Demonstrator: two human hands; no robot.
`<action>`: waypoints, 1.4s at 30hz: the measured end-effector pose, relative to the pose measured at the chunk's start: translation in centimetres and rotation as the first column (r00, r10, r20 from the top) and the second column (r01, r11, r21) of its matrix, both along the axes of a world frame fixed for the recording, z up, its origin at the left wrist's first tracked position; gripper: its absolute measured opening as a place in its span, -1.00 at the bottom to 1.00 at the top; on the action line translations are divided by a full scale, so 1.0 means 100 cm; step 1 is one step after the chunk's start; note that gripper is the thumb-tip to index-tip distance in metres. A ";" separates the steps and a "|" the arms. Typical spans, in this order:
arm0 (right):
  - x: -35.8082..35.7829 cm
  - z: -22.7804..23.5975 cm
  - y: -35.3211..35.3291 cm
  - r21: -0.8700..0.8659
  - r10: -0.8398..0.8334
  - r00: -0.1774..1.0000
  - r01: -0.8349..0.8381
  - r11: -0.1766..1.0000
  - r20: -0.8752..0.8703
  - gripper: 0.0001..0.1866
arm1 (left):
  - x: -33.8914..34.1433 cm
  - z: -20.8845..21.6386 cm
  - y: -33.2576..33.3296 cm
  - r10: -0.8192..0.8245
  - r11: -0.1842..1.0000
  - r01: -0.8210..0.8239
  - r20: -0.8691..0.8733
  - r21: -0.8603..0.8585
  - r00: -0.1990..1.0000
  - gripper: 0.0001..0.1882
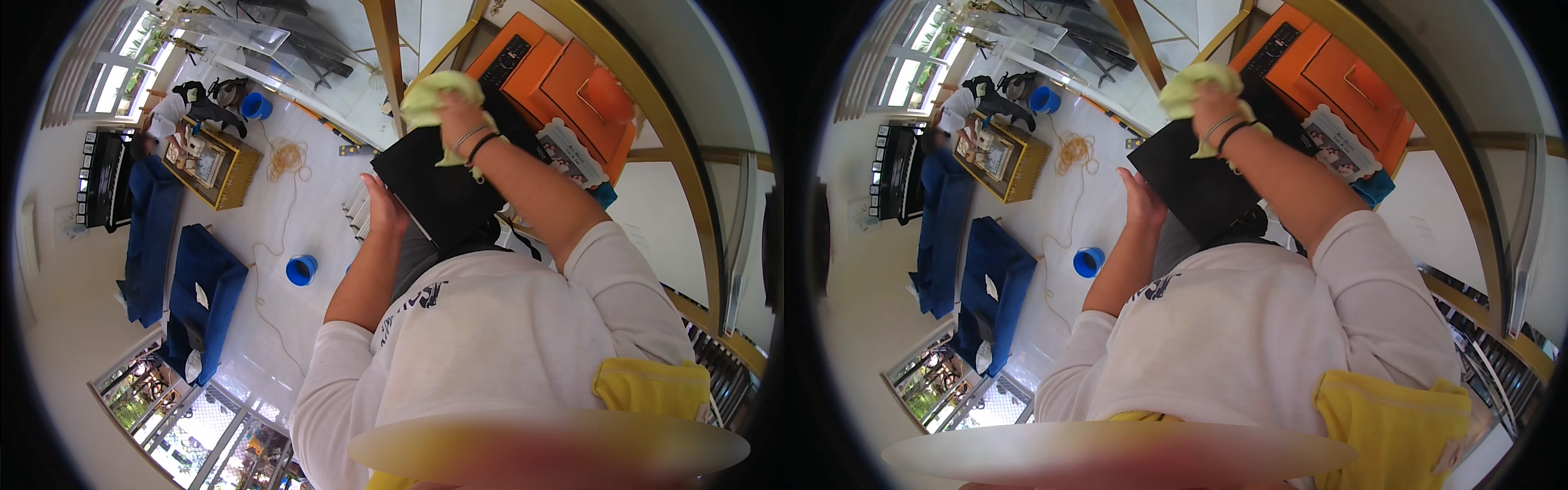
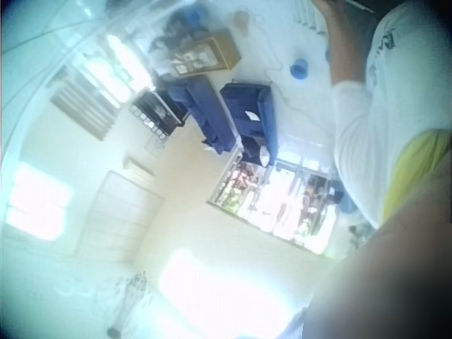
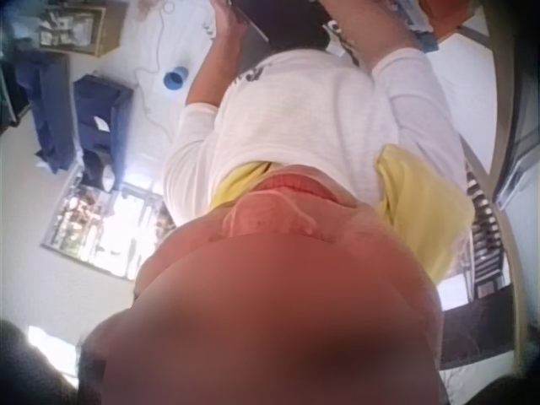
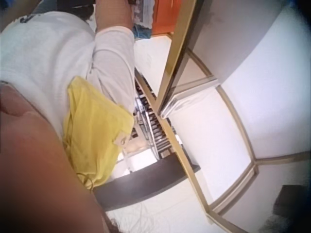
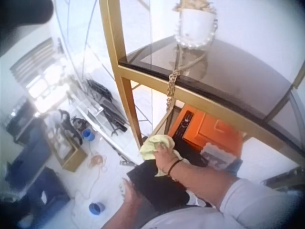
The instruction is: The person wipes a glass shelf and several decorative items using a blue cloth, then switches to a yellow cloth to continue wiping. The person handles a black Chanel box, a white Coco Chanel box, and a white vase with dried flowers, cleaning each item and the shelf surface before returning them to the shelf.
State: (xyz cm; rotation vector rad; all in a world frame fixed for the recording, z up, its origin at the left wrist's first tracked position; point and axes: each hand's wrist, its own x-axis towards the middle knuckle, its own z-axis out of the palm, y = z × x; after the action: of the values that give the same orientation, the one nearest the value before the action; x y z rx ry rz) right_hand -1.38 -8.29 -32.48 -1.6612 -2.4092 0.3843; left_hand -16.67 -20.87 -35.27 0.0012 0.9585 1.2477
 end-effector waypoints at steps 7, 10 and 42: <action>-0.058 -0.002 -0.088 0.120 0.614 0.778 -0.603 0.789 -0.132 -0.67 | 0.003 -0.008 -0.006 0.020 0.970 -0.094 0.314 0.222 0.949 -0.51; -0.034 0.008 -0.049 0.037 0.413 0.875 -0.418 0.908 -0.251 -0.64 | 0.002 -0.013 -0.004 -0.031 0.982 0.020 0.055 0.186 0.998 -0.44; 0.088 0.057 -0.166 0.122 0.549 0.810 -0.536 0.835 -0.204 -0.80 | 0.002 -0.019 -0.008 -0.124 0.966 0.128 -0.035 0.224 0.992 -0.32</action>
State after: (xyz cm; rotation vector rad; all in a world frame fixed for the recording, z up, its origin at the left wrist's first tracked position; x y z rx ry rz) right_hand 7.43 -24.92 -26.82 -0.8074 -2.6385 0.5460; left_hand -16.50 -21.64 -37.20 0.2509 0.8170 1.2343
